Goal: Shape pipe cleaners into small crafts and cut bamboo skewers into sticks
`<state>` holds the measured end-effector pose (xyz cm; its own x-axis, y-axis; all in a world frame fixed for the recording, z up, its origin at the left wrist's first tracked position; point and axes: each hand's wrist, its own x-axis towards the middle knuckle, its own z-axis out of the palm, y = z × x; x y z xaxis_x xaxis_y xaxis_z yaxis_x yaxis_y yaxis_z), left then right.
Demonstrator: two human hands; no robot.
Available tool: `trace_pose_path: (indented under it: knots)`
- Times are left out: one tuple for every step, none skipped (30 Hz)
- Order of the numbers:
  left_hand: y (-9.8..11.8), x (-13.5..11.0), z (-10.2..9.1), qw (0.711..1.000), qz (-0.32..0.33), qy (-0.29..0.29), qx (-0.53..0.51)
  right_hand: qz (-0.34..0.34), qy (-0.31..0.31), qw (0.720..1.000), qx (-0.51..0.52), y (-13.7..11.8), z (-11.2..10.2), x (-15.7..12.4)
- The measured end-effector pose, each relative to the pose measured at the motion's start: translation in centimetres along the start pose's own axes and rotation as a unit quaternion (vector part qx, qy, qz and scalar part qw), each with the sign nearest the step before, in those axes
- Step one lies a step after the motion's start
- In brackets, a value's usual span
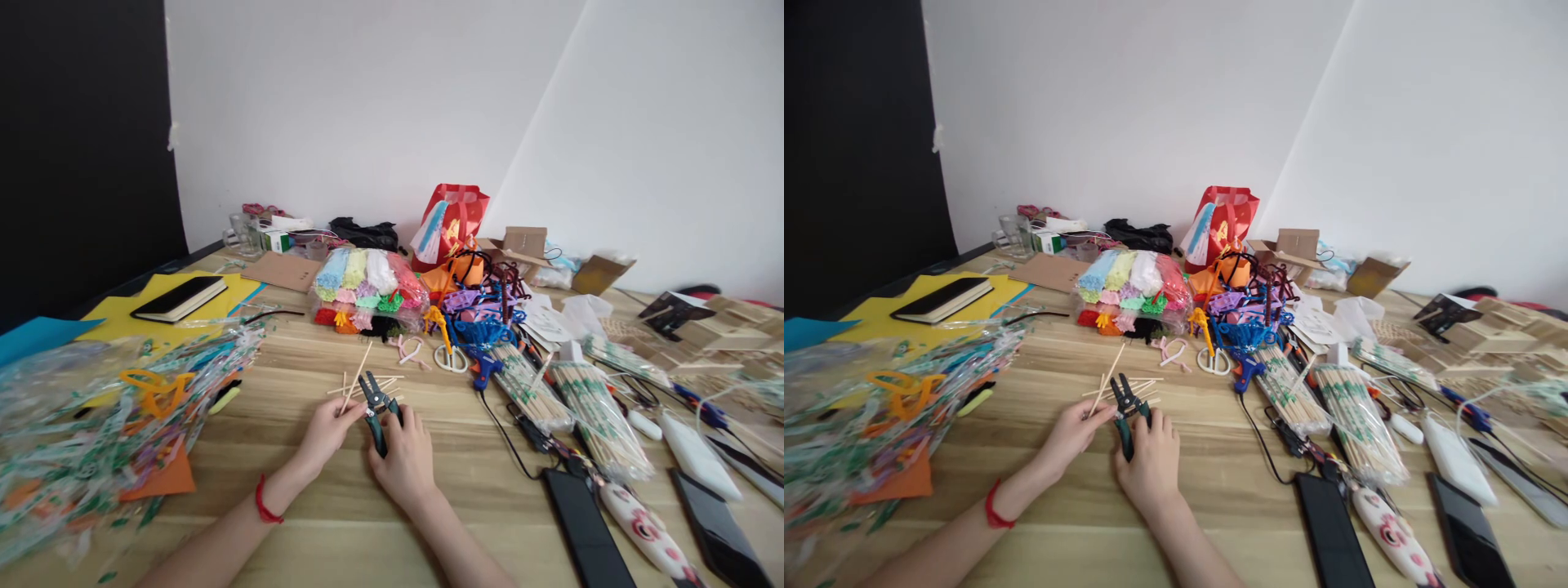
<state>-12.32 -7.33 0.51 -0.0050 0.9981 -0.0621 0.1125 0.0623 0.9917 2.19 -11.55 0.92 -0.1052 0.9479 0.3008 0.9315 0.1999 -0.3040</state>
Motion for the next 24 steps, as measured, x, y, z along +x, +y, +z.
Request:
trace_pose_path:
  knots:
    - [-0.1, 0.0, 0.0, 1.0, -0.005, -0.007, -0.004, -0.001, 0.001, 1.0, 0.002, 0.0, 0.1, 0.0]
    - [-0.1, 0.1, 0.0, 1.0, -0.016, -0.019, -0.011, -0.002, 0.003, 1.0, 0.006, 0.0, 0.2, -0.1]
    - [-0.2, 0.1, -0.1, 0.999, -0.029, -0.03, -0.019, -0.002, 0.004, 1.0, 0.012, -0.1, 0.3, -0.1]
    - [-0.3, 0.1, -0.1, 0.998, -0.041, -0.034, -0.025, -0.001, 0.005, 1.0, 0.019, -0.1, 0.5, -0.2]
    - [-0.4, 0.1, 0.0, 0.998, -0.051, -0.036, -0.029, 0.003, 0.005, 1.0, 0.028, -0.1, 0.7, -0.2]
    - [-0.5, 0.1, 0.0, 0.997, -0.058, -0.036, -0.03, 0.009, 0.005, 0.999, 0.039, 0.0, 0.9, -0.2]
    - [-0.6, 0.1, 0.0, 0.997, -0.062, -0.038, -0.03, 0.017, 0.005, 0.998, 0.053, 0.0, 1.1, -0.2]
    - [-0.6, 0.1, 0.1, 0.997, -0.063, -0.04, -0.028, 0.028, 0.005, 0.997, 0.071, 0.1, 1.2, -0.2]
    - [-0.6, 0.1, 0.1, 0.997, -0.062, -0.042, -0.026, 0.04, 0.002, 0.995, 0.094, 0.2, 1.4, -0.1]
    - [-0.5, 0.1, 0.1, 0.997, -0.056, -0.045, -0.024, 0.054, -0.003, 0.991, 0.123, 0.3, 1.4, -0.1]
    - [-0.4, 0.1, 0.1, 0.997, -0.048, -0.047, -0.023, 0.069, -0.009, 0.985, 0.157, 0.5, 1.5, 0.1]
    - [-0.3, 0.1, 0.0, 0.998, -0.037, -0.046, -0.023, 0.083, -0.014, 0.977, 0.194, 0.7, 1.4, 0.2]
    - [-0.2, 0.2, -0.1, 0.998, -0.025, -0.044, -0.023, 0.096, -0.018, 0.967, 0.234, 0.9, 1.3, 0.4]
    - [-0.1, 0.3, -0.2, 0.999, -0.011, -0.04, -0.025, 0.105, -0.022, 0.955, 0.277, 1.2, 1.1, 0.6]
    - [-0.1, 0.3, -0.3, 0.999, 0.0, -0.036, -0.028, 0.111, -0.027, 0.939, 0.324, 1.5, 0.8, 0.8]
    - [-0.1, 0.4, -0.4, 0.999, 0.009, -0.033, -0.032, 0.115, -0.036, 0.919, 0.374, 1.8, 0.6, 1.0]
    - [-0.1, 0.5, -0.5, 0.999, 0.016, -0.03, -0.034, 0.116, -0.05, 0.896, 0.426, 2.1, 0.3, 1.2]
    - [-0.2, 0.6, -0.6, 0.999, 0.021, -0.03, -0.034, 0.115, -0.068, 0.87, 0.475, 2.3, 0.0, 1.3]
    - [-0.2, 0.6, -0.7, 0.999, 0.026, -0.035, -0.03, 0.112, -0.089, 0.845, 0.516, 2.5, -0.3, 1.4]
    - [-0.3, 0.7, -0.7, 0.998, 0.032, -0.043, -0.022, 0.107, -0.107, 0.822, 0.548, 2.7, -0.6, 1.5]
    - [-0.3, 0.7, -0.7, 0.998, 0.041, -0.053, -0.011, 0.102, -0.121, 0.804, 0.573, 2.8, -0.9, 1.6]
    - [-0.3, 0.7, -0.7, 0.997, 0.056, -0.062, 0.002, 0.098, -0.13, 0.79, 0.591, 2.9, -1.1, 1.6]
    - [-0.3, 0.7, -0.7, 0.995, 0.075, -0.068, 0.016, 0.092, -0.135, 0.778, 0.607, 2.9, -1.3, 1.6]
    - [-0.3, 0.7, -0.7, 0.992, 0.095, -0.072, 0.028, 0.085, -0.139, 0.767, 0.621, 2.9, -1.5, 1.5]
